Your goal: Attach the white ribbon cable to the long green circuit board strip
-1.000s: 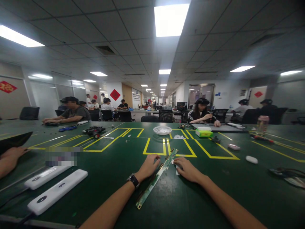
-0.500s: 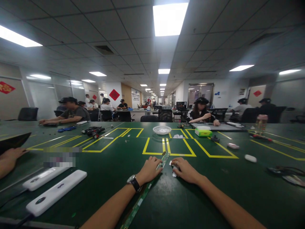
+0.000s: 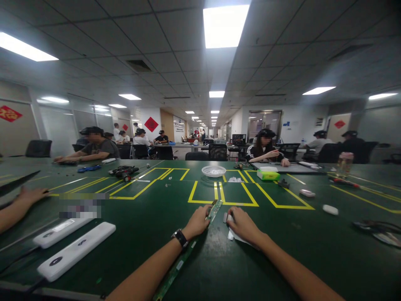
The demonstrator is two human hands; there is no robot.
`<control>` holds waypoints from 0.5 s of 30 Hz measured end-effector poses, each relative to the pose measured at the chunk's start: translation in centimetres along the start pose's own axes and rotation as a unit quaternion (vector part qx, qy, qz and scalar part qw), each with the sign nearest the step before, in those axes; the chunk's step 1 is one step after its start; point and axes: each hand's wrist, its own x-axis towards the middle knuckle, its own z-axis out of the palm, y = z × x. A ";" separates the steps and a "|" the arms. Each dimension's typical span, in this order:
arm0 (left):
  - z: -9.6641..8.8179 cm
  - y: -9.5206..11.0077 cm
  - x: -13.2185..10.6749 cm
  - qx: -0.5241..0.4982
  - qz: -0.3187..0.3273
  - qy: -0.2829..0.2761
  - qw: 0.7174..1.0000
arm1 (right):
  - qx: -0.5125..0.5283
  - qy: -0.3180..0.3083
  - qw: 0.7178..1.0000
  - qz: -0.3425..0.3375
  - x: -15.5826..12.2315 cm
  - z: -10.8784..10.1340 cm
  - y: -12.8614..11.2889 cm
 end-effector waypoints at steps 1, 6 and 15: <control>-0.1 -0.2 0.1 -0.027 -0.002 -0.003 1.000 | 0.019 -0.004 1.000 0.009 -0.1 -0.1 -0.3; -0.3 -0.3 0.3 -0.067 -0.030 -0.005 0.997 | 0.098 -0.041 0.994 0.020 -0.4 -0.5 -1.6; 0.7 1.1 -0.7 0.076 0.016 0.035 0.996 | 0.090 0.006 0.996 -0.019 -0.5 0.0 -2.3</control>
